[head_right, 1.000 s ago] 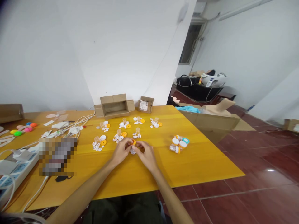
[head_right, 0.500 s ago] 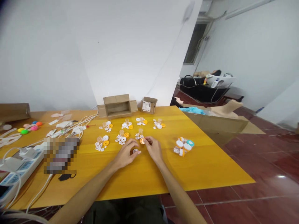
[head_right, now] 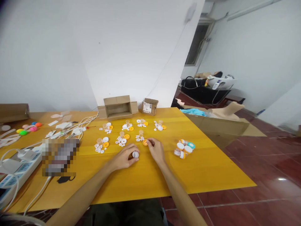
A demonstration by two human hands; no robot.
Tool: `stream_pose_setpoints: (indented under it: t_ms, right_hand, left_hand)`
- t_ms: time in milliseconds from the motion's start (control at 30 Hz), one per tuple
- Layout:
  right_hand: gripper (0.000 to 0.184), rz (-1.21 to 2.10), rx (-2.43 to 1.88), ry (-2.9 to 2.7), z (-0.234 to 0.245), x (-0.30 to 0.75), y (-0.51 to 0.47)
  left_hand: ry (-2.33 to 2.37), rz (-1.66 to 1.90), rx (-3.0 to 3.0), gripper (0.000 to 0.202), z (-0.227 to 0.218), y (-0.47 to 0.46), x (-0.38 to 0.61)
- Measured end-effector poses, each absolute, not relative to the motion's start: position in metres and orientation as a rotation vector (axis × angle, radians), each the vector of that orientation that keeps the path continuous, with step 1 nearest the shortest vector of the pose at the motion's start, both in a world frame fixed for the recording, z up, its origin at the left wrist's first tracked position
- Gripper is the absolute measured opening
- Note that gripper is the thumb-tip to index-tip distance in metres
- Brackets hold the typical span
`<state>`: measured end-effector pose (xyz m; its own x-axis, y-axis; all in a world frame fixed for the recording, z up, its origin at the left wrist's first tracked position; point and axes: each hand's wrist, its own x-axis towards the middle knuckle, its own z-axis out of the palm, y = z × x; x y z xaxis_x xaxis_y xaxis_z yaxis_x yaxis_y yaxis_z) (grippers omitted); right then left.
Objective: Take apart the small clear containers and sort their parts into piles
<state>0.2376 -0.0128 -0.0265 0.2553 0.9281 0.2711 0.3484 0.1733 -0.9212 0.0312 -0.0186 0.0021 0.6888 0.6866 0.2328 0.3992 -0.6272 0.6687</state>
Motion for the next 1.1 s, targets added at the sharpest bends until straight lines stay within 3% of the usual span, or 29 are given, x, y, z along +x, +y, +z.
stream_pose_setpoints:
  t_ms: [500, 900, 1100]
  right_hand:
    - [0.032, 0.425, -1.358, -1.458, -0.016, 0.225, -0.034]
    - [0.017, 0.696, -1.265, -1.882, -0.007, 0.212, -0.053]
    - [0.009, 0.782, -1.290, -1.897, -0.012, 0.213, -0.042]
  left_hand:
    - [0.897, 0.713, 2.285, 0.013, 0.000, -0.016, 0.022]
    - [0.951, 0.656, 2.357, 0.009, 0.005, -0.018, 0.024]
    - [0.930, 0.629, 2.317, 0.019, 0.003, -0.016, 0.024]
